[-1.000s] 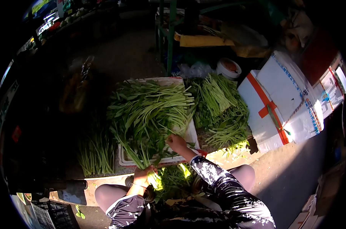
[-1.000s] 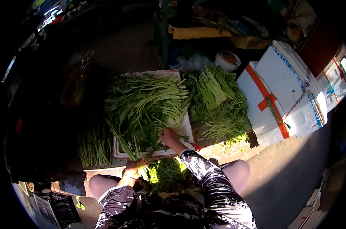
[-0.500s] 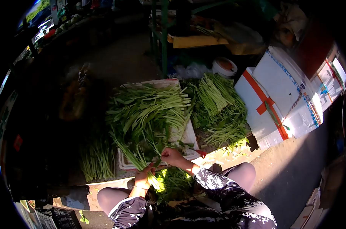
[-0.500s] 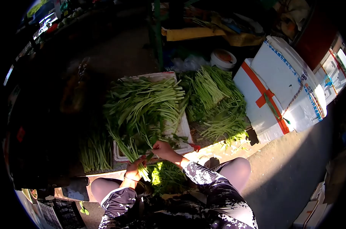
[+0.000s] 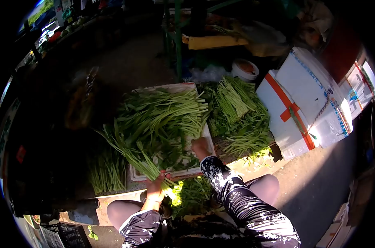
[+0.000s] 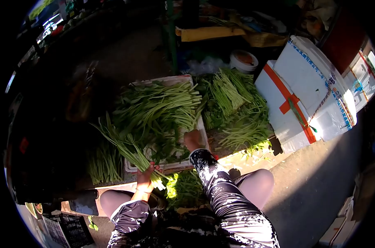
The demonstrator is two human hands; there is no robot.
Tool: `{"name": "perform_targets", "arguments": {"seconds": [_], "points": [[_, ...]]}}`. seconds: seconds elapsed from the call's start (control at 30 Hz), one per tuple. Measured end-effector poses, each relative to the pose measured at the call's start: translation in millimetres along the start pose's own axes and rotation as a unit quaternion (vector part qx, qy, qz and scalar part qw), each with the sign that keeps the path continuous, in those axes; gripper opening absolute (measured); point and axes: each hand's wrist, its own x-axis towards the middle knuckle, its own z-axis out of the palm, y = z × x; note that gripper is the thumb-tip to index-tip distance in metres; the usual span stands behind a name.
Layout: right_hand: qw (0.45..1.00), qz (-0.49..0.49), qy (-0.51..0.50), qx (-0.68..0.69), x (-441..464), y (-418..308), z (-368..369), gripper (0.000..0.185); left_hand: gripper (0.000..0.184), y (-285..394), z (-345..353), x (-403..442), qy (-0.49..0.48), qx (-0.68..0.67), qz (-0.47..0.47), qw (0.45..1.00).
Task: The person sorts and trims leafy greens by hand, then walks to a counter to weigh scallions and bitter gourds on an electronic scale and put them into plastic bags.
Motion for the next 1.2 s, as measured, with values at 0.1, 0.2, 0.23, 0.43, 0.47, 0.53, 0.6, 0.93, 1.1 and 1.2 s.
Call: {"name": "perform_targets", "arguments": {"seconds": [0.1,0.2,0.23,0.43,0.47,0.53,0.6,0.93,1.1,1.2], "points": [[0.996,-0.046,-0.012,-0.073,11.4,1.1,-8.5,0.028,0.018,-2.3,-4.6,3.4,0.003,-0.004,-0.019,1.0],[0.991,-0.077,-0.042,-0.098,18.1,9.4,-14.7,0.036,0.019,-2.7,-6.2,4.9,0.026,0.008,-0.042,0.999],[0.991,-0.076,-0.043,-0.098,17.5,9.4,-18.4,0.036,0.019,-3.6,-6.8,5.8,0.027,0.009,-0.043,0.999],[0.884,0.009,-0.187,0.429,-58.2,-7.2,-52.3,0.014,0.018,-3.4,-5.2,8.6,0.041,0.015,-0.049,0.998],[0.867,-0.003,-0.187,0.463,-62.9,3.2,-51.9,0.02,0.017,-3.9,-5.9,9.0,0.035,0.02,-0.043,0.998],[0.851,-0.018,-0.197,0.486,-67.5,26.5,-57.2,0.018,0.016,-6.1,-8.0,10.0,0.029,0.022,-0.045,0.998],[0.834,-0.002,-0.194,0.516,-84.8,37.8,-68.5,0.018,0.016,-8.7,-9.9,12.1,0.0,0.006,-0.052,0.999],[0.859,-0.1,-0.286,0.412,-192.8,41.7,-64.0,0.024,0.02,-11.7,12.5,4.3,-0.049,0.042,-0.064,0.996],[0.921,-0.249,-0.179,0.239,-205.0,51.2,-36.1,0.021,0.029,-17.3,20.2,-1.2,-0.046,0.083,-0.023,0.995],[0.931,-0.291,-0.171,0.141,-217.6,53.5,-30.9,0.019,0.03,-18.2,21.8,-7.6,-0.048,0.113,-0.001,0.992]]}}
